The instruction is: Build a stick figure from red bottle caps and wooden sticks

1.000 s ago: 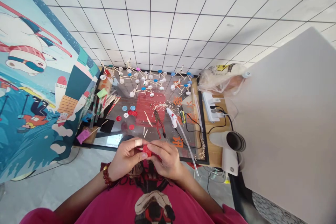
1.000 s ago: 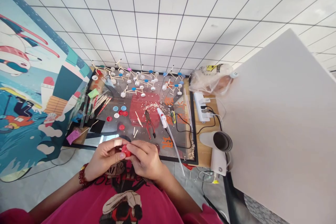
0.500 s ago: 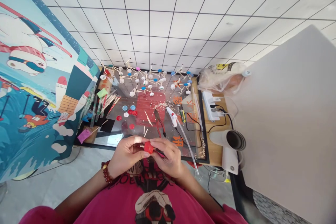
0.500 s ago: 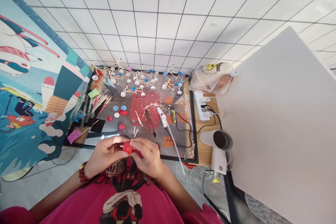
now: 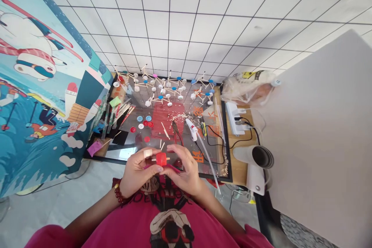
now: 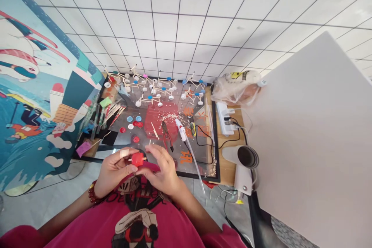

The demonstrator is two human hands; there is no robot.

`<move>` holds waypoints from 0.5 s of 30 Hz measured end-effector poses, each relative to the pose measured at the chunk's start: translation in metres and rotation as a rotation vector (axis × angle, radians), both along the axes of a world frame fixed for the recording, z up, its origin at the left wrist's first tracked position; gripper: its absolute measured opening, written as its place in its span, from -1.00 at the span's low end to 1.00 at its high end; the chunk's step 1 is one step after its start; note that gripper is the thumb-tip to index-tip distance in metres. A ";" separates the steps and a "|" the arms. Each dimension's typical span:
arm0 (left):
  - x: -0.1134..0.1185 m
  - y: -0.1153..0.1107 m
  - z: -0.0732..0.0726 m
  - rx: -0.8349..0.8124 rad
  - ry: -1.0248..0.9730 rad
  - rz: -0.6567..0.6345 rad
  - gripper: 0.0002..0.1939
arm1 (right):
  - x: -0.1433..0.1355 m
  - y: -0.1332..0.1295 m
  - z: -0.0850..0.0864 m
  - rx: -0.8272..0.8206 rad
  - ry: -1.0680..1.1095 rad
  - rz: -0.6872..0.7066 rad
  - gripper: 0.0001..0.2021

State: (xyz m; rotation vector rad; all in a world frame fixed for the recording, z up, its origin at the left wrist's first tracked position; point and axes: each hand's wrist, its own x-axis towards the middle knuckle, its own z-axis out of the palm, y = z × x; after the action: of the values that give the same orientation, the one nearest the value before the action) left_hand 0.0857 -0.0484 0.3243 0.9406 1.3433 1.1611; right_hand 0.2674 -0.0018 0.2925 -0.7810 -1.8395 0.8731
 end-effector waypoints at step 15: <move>0.006 0.005 -0.008 -0.294 -0.483 -0.079 -0.67 | 0.006 0.002 -0.003 -0.083 0.029 0.029 -0.57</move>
State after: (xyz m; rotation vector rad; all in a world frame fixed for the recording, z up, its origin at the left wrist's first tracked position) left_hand 0.0919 -0.0436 0.3162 0.4570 1.0341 1.0131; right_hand 0.2729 0.0005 0.2899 -0.7909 -1.8026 0.9802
